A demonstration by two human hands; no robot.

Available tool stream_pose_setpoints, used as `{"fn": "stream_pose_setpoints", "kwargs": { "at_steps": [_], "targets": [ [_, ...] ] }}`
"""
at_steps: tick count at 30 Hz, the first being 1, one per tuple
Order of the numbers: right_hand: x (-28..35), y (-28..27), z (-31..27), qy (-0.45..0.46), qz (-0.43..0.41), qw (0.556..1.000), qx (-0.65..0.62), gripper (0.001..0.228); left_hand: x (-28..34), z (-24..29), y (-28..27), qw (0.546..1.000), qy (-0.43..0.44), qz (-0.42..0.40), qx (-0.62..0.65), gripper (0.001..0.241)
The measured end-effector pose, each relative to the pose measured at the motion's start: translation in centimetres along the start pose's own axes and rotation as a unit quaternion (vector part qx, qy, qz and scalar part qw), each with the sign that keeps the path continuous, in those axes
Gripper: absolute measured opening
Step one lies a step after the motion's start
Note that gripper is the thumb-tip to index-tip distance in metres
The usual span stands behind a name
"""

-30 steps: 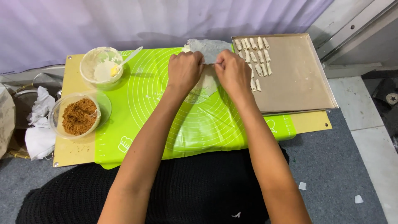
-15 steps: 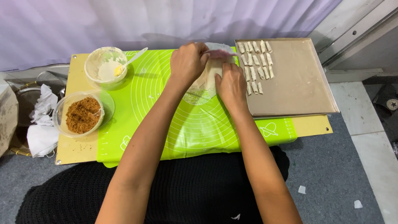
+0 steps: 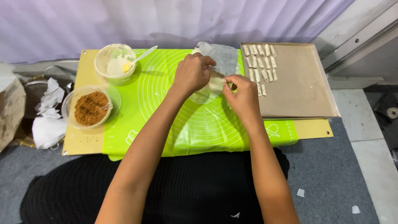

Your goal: The person is preparing small rolled snacks by placing filling on wrappers, applying a liquid sealant with a brush, and rolling them up.

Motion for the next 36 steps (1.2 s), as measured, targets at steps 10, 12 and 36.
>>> {"fn": "stream_pose_setpoints", "kwargs": {
  "at_steps": [10,12,36],
  "targets": [
    [4.1,4.6,-4.3,0.156,-0.049,0.908,-0.386,0.018,13.8,-1.3,-6.7,0.940,-0.031,-0.069,0.333,0.046],
    [4.7,5.6,-5.6,0.130,-0.033,0.917,-0.376,0.016,15.7,-2.7,-6.0,0.968,0.003,0.019,0.248,0.041],
    [7.8,11.7,-6.5,-0.095,-0.029,0.987,-0.126,0.022,22.8,-9.5,-2.1,0.957,-0.036,0.264,0.112,0.035]
  ]
}}
Point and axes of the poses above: each hand's wrist, its own x-axis away from the middle knuckle, its own y-axis out of the palm, z = x × y, the point moved 2 cm from there along -x, towards the middle knuckle, and after that the axes turned 2 degrees about -y, right-handed, at the moved point
